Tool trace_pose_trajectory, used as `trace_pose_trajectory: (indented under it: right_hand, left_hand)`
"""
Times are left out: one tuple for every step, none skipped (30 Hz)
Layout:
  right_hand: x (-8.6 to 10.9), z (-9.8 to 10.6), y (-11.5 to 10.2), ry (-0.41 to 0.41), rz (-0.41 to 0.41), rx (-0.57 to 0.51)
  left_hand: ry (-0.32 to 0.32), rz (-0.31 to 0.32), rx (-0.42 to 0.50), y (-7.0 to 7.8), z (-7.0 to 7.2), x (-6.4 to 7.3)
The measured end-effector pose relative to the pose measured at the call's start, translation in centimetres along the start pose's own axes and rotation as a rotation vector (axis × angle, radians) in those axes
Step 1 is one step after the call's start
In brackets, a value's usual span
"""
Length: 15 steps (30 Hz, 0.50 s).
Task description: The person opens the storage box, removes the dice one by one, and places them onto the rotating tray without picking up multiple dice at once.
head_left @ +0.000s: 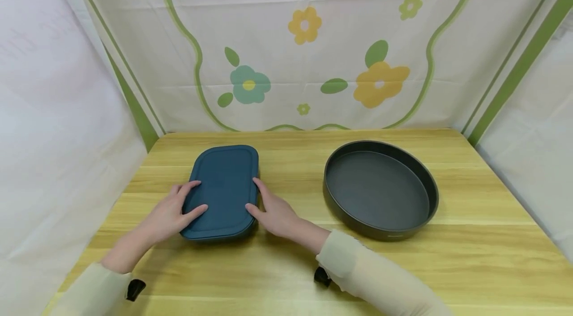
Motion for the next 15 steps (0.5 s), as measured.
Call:
trace_pose_trajectory:
  right_hand:
    - [0.2,0.2,0.2,0.002,-0.006,0.001]
    - [0.3,0.4,0.3,0.005,-0.012,-0.002]
    - [0.5,0.6,0.5,0.009,-0.016,-0.004]
    - [0.7,0.8,0.6,0.013,-0.021,-0.005]
    - [0.9,1.1,0.8,0.016,-0.026,-0.006]
    - [1.1,1.3,0.9,0.02,-0.032,-0.01]
    - [1.2,1.5,1.1,0.022,-0.034,-0.011]
    - [1.4,1.7,1.3,0.027,-0.036,-0.014]
    - [1.6,2.0,1.5,0.029,-0.038,-0.016]
    - [1.7,2.2,1.7,0.032,-0.039,-0.018]
    - [1.8,2.4,2.0,0.034,-0.041,-0.019]
    - [1.9,2.7,2.2,0.036,-0.041,-0.02]
    - [2.0,2.9,2.4,0.038,-0.039,-0.019]
    - [2.1,3.1,2.5,0.04,-0.042,-0.021]
    - [2.2,3.4,2.6,0.042,-0.041,-0.022]
  left_hand:
    - [-0.001,-0.001,0.004,0.2,-0.1,-0.1]
    - [-0.004,-0.002,0.009,0.4,-0.3,-0.2]
    - [-0.006,-0.004,0.015,0.7,-0.5,-0.3]
    - [-0.006,-0.007,0.019,0.9,-0.6,-0.4]
    - [-0.007,-0.01,0.025,1.2,-0.8,-0.5]
    - [-0.007,-0.014,0.031,1.5,-0.9,-0.6]
    - [-0.006,-0.017,0.037,1.9,-1.1,-0.6]
    - [-0.005,-0.021,0.042,2.2,-1.2,-0.7]
    - [-0.003,-0.026,0.049,2.5,-1.3,-0.8]
    - [-0.001,-0.029,0.054,2.8,-1.4,-0.9]
    - [0.0,-0.032,0.059,3.1,-1.5,-1.0]
    - [0.002,-0.035,0.063,3.3,-1.6,-1.1]
    - [0.003,-0.035,0.065,3.5,-1.7,-1.2]
    - [0.004,-0.037,0.067,3.6,-1.9,-1.3]
    - [0.005,-0.037,0.069,3.8,-2.0,-1.4]
Point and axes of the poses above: each hand's wrist, its own x-axis away from the middle knuckle, its own z-axis out of the back of the hand, y = z × x, the point moved 3 cm from there along -x, towards the middle knuckle, and after that the axes turned 4 degrees about y, right-handed, at the moved point
